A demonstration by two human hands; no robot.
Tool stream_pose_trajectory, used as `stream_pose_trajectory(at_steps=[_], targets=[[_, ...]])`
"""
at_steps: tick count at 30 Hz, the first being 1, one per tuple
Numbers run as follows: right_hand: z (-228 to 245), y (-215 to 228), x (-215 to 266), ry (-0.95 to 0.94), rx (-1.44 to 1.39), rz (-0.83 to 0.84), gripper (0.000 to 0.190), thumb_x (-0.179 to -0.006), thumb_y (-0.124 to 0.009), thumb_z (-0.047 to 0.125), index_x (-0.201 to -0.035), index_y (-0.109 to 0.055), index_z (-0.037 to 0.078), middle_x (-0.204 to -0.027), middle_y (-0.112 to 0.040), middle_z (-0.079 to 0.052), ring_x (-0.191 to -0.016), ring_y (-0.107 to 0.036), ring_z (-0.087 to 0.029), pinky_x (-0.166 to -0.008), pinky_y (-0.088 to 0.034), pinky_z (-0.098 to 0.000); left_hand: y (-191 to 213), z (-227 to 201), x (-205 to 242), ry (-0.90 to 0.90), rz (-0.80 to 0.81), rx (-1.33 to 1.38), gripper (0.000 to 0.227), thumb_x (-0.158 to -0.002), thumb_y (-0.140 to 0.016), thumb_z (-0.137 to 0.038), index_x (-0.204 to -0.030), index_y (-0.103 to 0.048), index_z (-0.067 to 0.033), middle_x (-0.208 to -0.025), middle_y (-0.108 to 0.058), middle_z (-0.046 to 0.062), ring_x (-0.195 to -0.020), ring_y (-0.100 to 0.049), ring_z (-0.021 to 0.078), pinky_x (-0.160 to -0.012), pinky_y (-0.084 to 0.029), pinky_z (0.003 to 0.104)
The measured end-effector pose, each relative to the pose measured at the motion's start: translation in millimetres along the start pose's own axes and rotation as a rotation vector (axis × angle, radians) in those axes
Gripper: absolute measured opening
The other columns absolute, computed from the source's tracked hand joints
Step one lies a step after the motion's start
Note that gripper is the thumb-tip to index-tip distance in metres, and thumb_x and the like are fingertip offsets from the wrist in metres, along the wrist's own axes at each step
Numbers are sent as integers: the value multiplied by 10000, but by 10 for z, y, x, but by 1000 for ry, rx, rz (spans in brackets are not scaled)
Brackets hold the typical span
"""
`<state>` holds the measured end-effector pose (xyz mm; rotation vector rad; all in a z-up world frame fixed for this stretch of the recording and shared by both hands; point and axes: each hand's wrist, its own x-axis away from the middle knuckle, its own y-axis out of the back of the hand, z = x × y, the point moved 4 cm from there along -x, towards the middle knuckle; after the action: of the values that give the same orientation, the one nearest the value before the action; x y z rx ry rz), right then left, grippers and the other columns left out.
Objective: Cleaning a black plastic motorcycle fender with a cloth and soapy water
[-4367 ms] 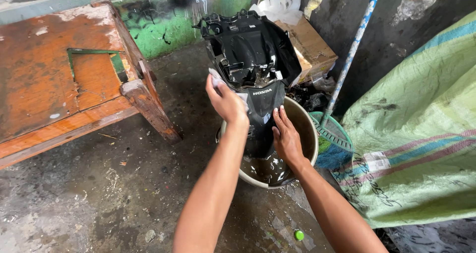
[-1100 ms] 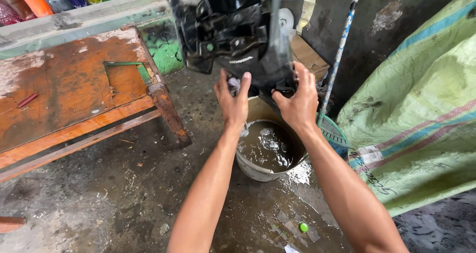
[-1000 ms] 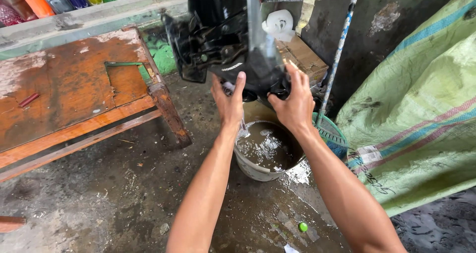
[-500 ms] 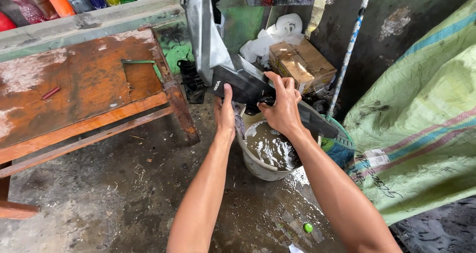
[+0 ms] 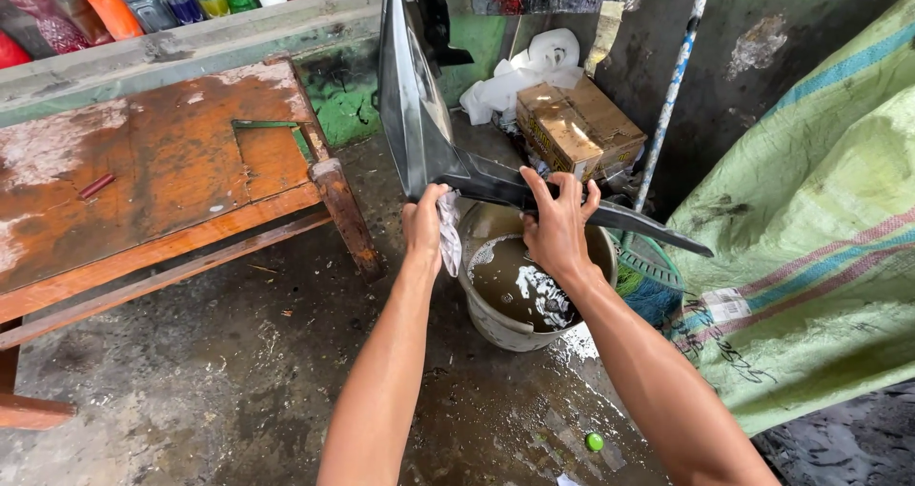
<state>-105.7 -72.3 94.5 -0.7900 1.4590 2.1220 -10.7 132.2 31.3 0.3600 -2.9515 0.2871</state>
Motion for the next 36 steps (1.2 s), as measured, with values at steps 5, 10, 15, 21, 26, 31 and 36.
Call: stream_pose_trajectory(at_steps=[5, 10, 15, 21, 26, 31, 36], targets=[[-135, -153, 138, 29, 107, -54, 907, -663, -835, -2, -1462, -475, 232, -1193, -432, -133, -1185, -472, -364, -1087, -133, -678, 142, -130, 217, 9, -5, -212, 748, -801, -724, -671, -1200, -686, -40, -1170, -696, 209, -1217, -614, 366, -1024, -455, 459], [-232, -193, 180, 74, 210, -109, 912, -639, -852, -1, -1449, -506, 232, -1174, -444, -136, -1177, -473, -365, -1085, -149, -652, 317, -190, 121, -79, -43, -522, 756, -808, -587, -829, -1066, -733, -133, -1087, -745, 149, -1198, -629, 369, -1015, -475, 456], [-299, -209, 260, 205, 329, -307, 740, -659, -814, -12, -1330, -618, 233, -1127, -477, -116, -1171, -518, -344, -1104, -188, -587, 295, -459, 171, -290, -153, -534, 763, -860, -628, -762, -1223, -657, -91, -1020, -738, 116, -1065, -687, 347, -921, -532, 482], [-381, -357, 422, 268, 411, -391, 529, -731, -742, 35, -1192, -651, 275, -1060, -487, -85, -1104, -532, -326, -1080, -233, -562, 219, -503, 227, -389, -362, -558, 786, -786, -717, -738, -1234, -583, -107, -1079, -654, 107, -1092, -656, 341, -919, -532, 511], [-377, -435, 593, 295, 403, -367, 604, -702, -690, 7, -1227, -632, 301, -1069, -491, -94, -1115, -518, -334, -1031, -256, -547, 114, -509, 292, -212, -289, -606, 965, -777, -725, -720, -1321, -450, 28, -1228, -498, 212, -1240, -517, 391, -1015, -477, 534], [-403, -417, 630, 309, 388, -316, 604, -718, -647, -17, -1248, -625, 271, -1087, -484, -104, -1138, -510, -340, -1030, -268, -533, 76, -101, -52, -146, -258, -577, 915, -741, -790, -644, -1242, -457, 45, -1260, -457, 246, -1271, -475, 457, -1075, -421, 548], [-397, -423, 707, 306, 345, -285, 496, -791, -669, 48, -1242, -634, 252, -1108, -495, -110, -1158, -513, -338, -1031, -295, -513, 13, -150, -9, -207, -322, -539, 811, -724, -813, -532, -1187, -456, 31, -1228, -460, 244, -1218, -496, 466, -1068, -418, 536]])
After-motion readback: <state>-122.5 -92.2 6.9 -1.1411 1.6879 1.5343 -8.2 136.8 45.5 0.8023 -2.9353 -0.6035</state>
